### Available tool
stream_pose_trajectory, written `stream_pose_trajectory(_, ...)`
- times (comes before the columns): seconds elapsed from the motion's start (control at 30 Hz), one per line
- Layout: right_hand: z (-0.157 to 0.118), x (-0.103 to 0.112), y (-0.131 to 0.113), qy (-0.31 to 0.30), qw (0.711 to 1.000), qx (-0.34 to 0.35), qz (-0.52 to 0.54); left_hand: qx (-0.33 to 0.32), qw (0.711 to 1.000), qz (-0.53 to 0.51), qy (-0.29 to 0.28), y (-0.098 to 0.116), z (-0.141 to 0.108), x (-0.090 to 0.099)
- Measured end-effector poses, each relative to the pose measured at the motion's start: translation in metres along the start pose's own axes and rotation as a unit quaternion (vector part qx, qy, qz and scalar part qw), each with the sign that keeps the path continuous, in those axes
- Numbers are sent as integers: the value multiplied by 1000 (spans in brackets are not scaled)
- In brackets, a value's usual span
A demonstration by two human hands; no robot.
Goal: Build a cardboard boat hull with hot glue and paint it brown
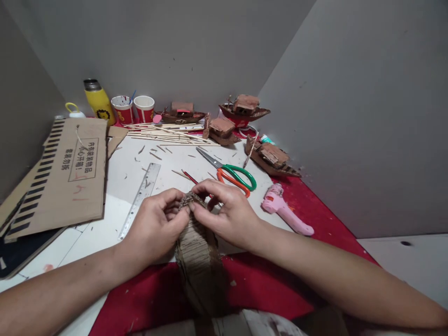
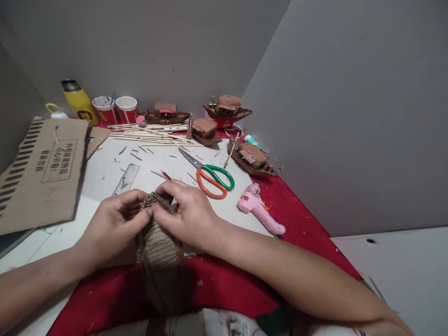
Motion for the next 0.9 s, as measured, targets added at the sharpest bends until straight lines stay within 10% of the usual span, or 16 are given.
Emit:
stream_pose_trajectory(0.3, 20, 11, 13, -27, 996, -48, 66, 62, 989, -131, -19, -11, 15, 8)
stream_pose_trajectory(0.43, 32, 54, 47, 145, 948, -159, 234, 54, 981, -166, 79, -14, 29, 55)
stream_pose_trajectory(0.57, 33, 67, 68, 254, 875, -200, 360, 70, 978, -182, 75, -21, 33, 58)
stream_pose_trajectory(0.77, 30, 23, 49, 212, 863, -199, 413, 13, 973, -227, -30, 2, 13, 5)
stream_pose_trajectory(0.9, 26, -15, 24, 132, 877, -200, 416, 72, 957, -270, 84, -9, 6, 17)
Point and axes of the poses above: each hand's wrist, its own z-axis towards the middle knuckle, its own x-axis out of the back of the hand, y = z × x, the point moved 9 cm from there along z, towards the middle knuckle, and after that the axes turned 1 degree about z, right-handed, at the moved point
